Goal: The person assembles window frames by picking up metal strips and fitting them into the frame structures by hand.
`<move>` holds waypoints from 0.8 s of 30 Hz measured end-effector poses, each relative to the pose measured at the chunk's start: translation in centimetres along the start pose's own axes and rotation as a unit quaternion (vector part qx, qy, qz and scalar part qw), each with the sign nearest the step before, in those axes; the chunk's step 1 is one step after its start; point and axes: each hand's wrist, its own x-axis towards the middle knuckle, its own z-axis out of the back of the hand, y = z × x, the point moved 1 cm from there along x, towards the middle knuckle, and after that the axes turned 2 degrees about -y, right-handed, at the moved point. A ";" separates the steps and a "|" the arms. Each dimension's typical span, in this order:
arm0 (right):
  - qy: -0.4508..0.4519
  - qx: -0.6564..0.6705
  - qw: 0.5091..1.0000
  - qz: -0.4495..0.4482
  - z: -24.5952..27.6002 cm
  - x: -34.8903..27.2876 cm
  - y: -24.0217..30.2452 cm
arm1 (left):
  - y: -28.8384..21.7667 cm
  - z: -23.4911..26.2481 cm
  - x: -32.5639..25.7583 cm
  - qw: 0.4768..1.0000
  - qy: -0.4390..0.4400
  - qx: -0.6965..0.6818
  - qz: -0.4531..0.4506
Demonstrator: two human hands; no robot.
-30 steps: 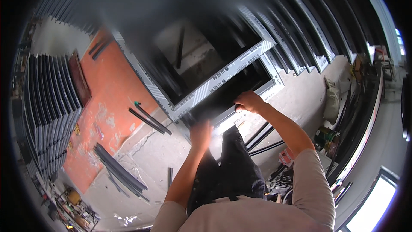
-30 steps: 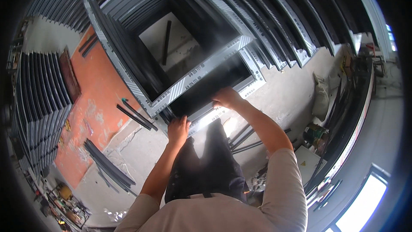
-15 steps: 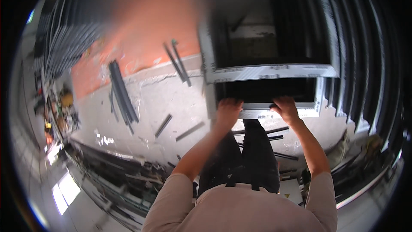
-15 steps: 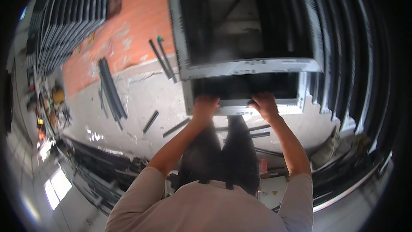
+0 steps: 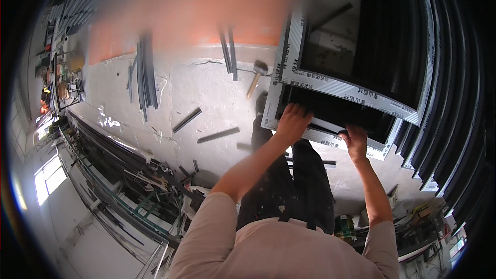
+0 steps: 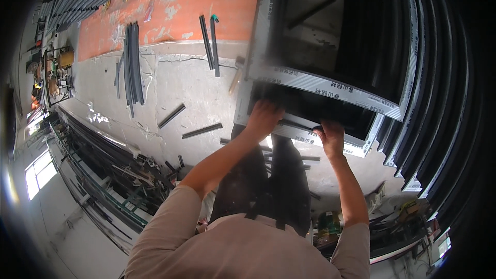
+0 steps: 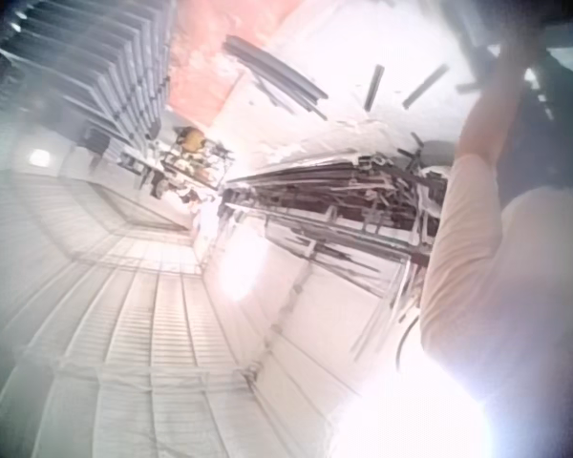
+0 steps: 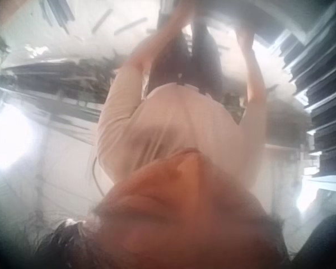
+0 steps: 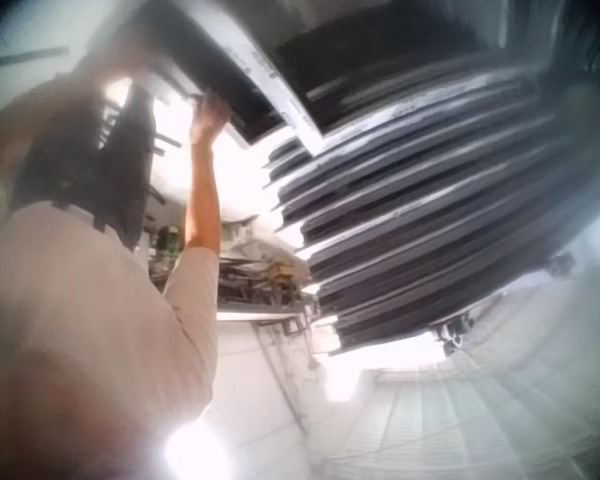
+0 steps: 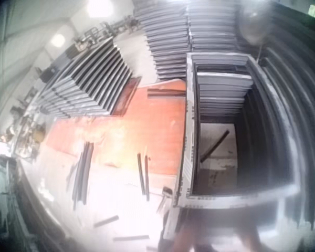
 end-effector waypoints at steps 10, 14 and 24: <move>0.007 0.020 0.999 0.031 -0.1 0.0 -1.1 | 0.8 -2.4 -1.3 0.992 0.109 -0.066 0.020; 0.054 0.020 0.998 0.017 -0.9 0.0 -1.7 | 1.1 -2.1 -1.6 0.998 0.020 -0.059 -0.013; 0.124 0.063 0.990 -0.019 -2.2 -0.8 -4.2 | 0.4 -1.7 -0.6 0.965 0.261 -0.029 0.018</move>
